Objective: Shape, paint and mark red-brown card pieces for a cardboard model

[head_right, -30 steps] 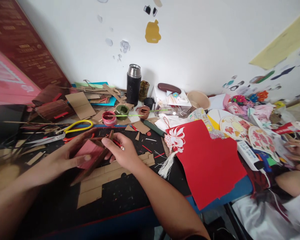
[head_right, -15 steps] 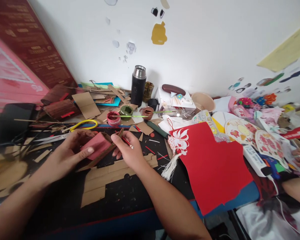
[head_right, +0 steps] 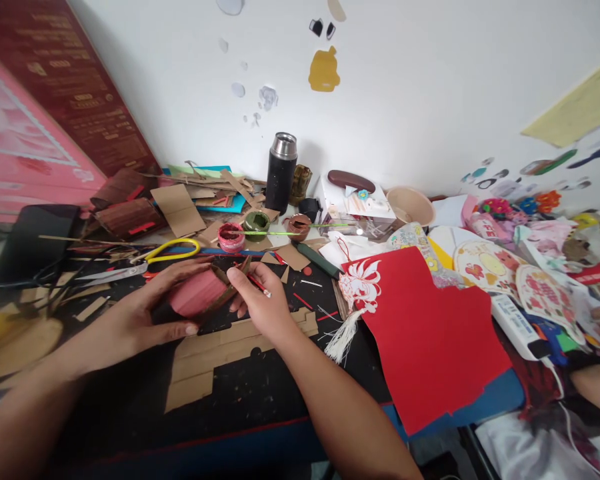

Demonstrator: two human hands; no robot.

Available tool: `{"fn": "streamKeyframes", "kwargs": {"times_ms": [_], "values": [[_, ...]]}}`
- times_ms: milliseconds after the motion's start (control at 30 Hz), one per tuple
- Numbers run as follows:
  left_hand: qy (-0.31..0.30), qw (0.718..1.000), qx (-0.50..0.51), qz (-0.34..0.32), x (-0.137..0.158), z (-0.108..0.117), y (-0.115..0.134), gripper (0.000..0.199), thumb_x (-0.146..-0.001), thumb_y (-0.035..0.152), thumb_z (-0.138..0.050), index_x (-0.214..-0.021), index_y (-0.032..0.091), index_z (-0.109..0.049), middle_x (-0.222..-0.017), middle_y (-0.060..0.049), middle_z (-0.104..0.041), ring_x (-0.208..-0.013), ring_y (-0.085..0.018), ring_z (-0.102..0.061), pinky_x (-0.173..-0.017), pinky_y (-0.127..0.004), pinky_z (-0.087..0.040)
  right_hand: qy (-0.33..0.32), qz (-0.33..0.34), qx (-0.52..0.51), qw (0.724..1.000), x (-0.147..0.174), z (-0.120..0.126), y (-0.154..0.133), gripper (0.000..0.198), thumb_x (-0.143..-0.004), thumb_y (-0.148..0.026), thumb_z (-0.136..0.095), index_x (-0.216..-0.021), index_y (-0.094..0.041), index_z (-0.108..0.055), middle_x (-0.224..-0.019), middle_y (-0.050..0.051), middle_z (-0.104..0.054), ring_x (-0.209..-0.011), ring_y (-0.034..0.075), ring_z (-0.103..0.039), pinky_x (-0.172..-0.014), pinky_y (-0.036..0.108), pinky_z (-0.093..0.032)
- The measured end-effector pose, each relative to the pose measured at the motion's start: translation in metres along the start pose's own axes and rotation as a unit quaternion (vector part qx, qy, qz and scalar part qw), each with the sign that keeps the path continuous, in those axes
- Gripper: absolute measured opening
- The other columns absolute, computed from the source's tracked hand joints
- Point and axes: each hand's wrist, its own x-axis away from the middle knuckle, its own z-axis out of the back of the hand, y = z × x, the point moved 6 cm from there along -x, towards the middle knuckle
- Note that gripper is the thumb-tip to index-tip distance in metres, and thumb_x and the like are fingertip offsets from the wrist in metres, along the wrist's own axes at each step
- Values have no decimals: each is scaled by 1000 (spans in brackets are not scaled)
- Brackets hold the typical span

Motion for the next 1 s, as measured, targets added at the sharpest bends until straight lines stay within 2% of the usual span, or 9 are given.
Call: {"fn": "streamKeyframes", "kwargs": {"times_ms": [300,500,633,767,867,1000], "values": [[-21,1000,-12,-18,-1,-3,3,77,-97,54,-80,-165,42,-48,-170,-6,-56,-157,-37,-51,-130,-60,-41,-2,-12,21,1000,1,0,1,51,-85,-69,-82,-99,-22,-67,-70,-5,-65,-49,11,-60,-43,22,-45],[-22,1000,-2,-8,-1,-3,1,78,-90,57,-86,-159,39,-54,-163,-8,-61,-152,-38,-55,-126,-57,-47,-14,-21,30,999,2,-2,2,49,-86,-69,-81,-93,-22,-66,-66,-5,-63,-50,11,-60,-44,22,-44],[-26,1000,8,-3,0,-3,-2,86,-86,61,-88,-161,39,-53,-165,-10,-58,-152,-41,-55,-126,-60,-46,-25,-25,25,999,2,-4,4,51,-86,-71,-80,-89,-23,-65,-64,-5,-63,-49,11,-59,-44,22,-44],[-42,997,61,36,4,-2,-11,107,-79,66,-92,-170,42,-41,-175,-8,-48,-157,-45,-48,-129,-62,-41,-32,-39,2,999,2,-5,5,52,-84,-73,-81,-85,-23,-64,-63,-5,-64,-48,12,-60,-43,22,-43],[-59,988,128,60,6,-2,-14,111,-78,68,-91,-171,42,-39,-180,-8,-40,-160,-45,-44,-128,-57,-43,-43,-55,-11,997,3,-6,7,52,-84,-73,-81,-85,-24,-64,-64,-4,-65,-49,12,-60,-44,23,-44],[-71,977,182,85,4,-4,-14,111,-76,68,-93,-170,38,-43,-178,-10,-45,-158,-46,-47,-128,-56,-44,-50,-68,-15,996,4,-7,7,54,-82,-74,-82,-86,-24,-65,-65,-4,-66,-50,12,-61,-44,23,-44]]}}
